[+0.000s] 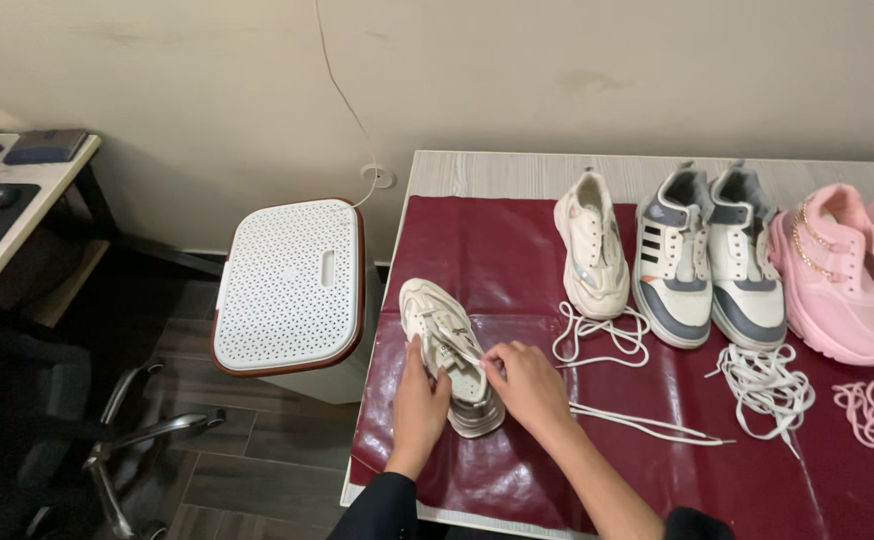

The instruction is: The person gathers and untangles white and pink shoelaces on a table, then threads a white lace through the eyelets of a white sneaker and ties it. The person handles multiple laces and one shoe during the episode.

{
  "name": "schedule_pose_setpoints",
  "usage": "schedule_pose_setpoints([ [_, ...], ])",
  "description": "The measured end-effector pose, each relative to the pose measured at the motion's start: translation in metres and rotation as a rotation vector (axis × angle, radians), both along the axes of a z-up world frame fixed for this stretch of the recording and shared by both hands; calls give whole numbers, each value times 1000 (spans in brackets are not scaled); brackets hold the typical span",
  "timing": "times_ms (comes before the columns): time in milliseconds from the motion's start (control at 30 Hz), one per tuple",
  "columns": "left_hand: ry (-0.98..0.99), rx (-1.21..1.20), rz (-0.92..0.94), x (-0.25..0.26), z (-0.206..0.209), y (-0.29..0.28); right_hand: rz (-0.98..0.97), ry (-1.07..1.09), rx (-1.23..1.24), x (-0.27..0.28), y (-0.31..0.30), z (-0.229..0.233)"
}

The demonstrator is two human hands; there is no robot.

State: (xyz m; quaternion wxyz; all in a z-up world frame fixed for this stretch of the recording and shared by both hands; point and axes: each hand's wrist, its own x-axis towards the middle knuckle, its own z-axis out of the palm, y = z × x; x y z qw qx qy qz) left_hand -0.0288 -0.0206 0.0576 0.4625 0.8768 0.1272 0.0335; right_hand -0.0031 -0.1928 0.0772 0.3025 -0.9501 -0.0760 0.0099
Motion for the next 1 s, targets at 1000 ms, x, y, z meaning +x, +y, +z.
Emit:
schedule_pose_setpoints([
  [1000, -515, 538, -389, -8, 24, 44, -24, -46, 230, 5, 31, 79],
])
